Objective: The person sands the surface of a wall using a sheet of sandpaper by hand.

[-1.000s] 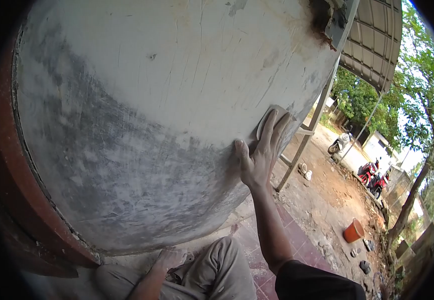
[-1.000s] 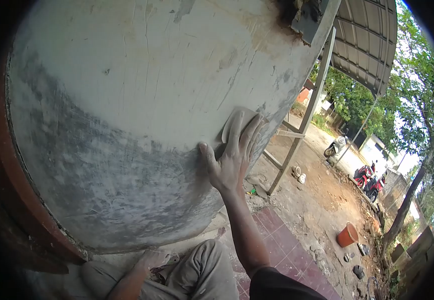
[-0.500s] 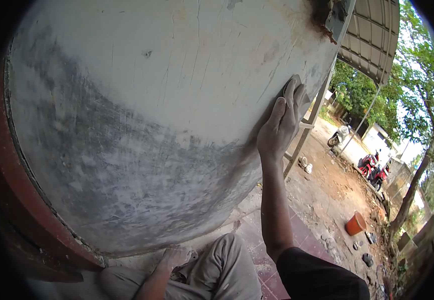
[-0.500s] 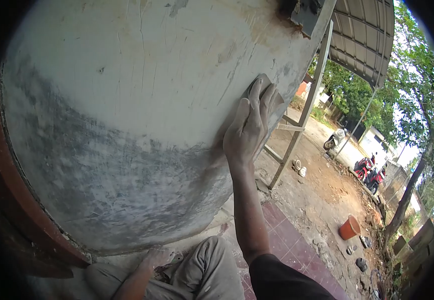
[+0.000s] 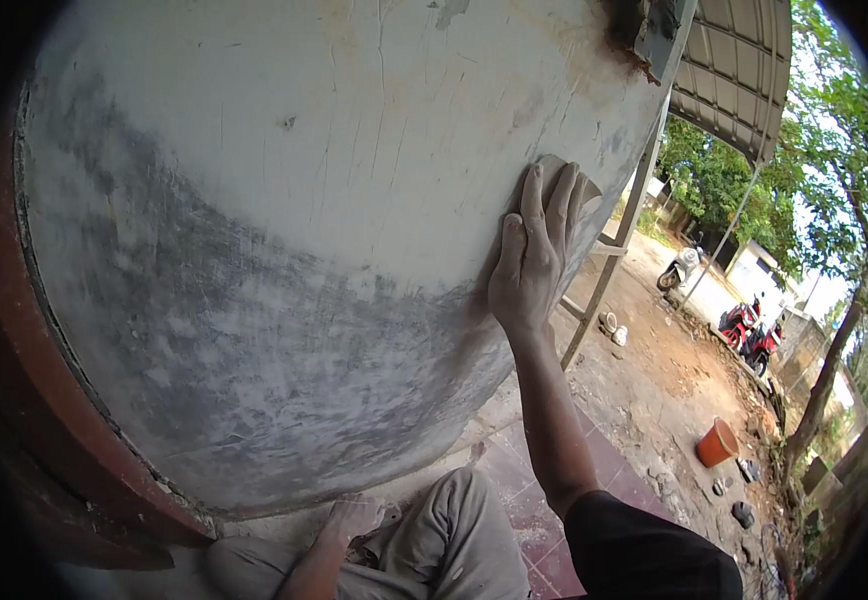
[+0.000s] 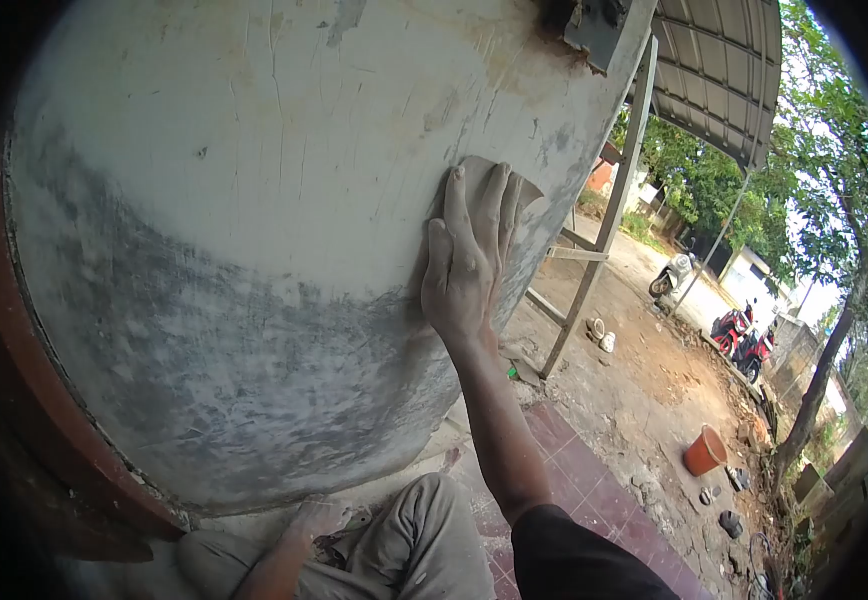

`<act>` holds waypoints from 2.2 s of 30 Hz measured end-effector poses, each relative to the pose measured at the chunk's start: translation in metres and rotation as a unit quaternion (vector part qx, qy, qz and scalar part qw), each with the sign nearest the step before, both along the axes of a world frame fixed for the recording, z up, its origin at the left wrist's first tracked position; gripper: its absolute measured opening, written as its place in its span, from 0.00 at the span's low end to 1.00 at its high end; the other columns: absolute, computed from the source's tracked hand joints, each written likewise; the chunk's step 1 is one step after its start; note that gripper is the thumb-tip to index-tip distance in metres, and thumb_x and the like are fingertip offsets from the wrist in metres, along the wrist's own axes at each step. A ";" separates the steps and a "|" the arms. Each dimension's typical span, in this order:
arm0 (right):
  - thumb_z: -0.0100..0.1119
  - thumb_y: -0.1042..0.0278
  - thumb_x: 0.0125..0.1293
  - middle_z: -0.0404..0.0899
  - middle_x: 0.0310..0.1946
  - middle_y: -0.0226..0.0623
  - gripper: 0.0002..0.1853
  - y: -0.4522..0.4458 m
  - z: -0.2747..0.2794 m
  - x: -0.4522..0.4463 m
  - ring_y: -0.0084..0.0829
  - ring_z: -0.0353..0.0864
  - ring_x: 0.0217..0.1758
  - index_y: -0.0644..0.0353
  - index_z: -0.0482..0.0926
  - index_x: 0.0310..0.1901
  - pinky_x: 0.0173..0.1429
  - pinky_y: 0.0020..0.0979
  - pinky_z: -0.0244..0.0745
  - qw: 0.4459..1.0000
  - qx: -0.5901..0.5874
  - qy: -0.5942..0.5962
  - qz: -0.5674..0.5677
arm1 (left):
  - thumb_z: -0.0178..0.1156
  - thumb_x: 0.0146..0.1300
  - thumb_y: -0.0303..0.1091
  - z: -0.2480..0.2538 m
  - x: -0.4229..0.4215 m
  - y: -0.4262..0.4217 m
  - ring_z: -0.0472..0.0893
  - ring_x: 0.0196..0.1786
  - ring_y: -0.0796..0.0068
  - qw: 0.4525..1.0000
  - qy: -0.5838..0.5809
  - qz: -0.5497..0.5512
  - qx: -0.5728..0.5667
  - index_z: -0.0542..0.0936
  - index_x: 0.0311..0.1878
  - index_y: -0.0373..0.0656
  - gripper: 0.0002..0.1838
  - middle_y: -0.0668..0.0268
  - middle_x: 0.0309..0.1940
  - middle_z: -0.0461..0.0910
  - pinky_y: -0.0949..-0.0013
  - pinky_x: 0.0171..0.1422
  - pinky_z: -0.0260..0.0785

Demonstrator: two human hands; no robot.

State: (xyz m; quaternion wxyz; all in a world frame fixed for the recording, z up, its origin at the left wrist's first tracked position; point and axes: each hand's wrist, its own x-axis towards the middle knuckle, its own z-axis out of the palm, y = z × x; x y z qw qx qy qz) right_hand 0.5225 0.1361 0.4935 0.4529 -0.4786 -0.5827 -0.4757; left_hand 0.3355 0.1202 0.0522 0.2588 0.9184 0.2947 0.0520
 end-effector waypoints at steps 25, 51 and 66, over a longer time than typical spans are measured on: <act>0.43 0.61 0.74 0.53 0.75 0.63 0.25 0.001 -0.032 -0.023 0.64 0.46 0.79 0.55 0.71 0.70 0.80 0.58 0.40 0.998 0.005 0.059 0.032 | 0.56 0.64 0.44 -0.016 0.001 0.000 0.85 0.43 0.49 1.000 -0.006 -0.014 0.018 0.84 0.41 0.49 0.13 0.52 0.38 0.85 0.45 0.47 0.76; 0.54 0.57 0.73 0.55 0.75 0.60 0.22 -0.012 -0.079 -0.013 0.61 0.50 0.79 0.40 0.74 0.68 0.78 0.53 0.52 0.976 -0.146 -0.149 0.058 | 0.54 0.66 0.47 -0.051 -0.007 0.022 0.84 0.44 0.48 0.999 0.013 -0.027 0.016 0.84 0.42 0.49 0.15 0.54 0.39 0.85 0.46 0.47 0.76; 0.47 0.62 0.74 0.59 0.72 0.63 0.23 -0.030 -0.032 -0.011 0.61 0.54 0.78 0.58 0.73 0.67 0.77 0.52 0.53 0.928 0.005 0.314 0.202 | 0.52 0.66 0.44 -0.029 0.000 -0.001 0.85 0.42 0.48 1.000 -0.008 -0.024 0.018 0.85 0.38 0.50 0.14 0.55 0.39 0.86 0.46 0.48 0.76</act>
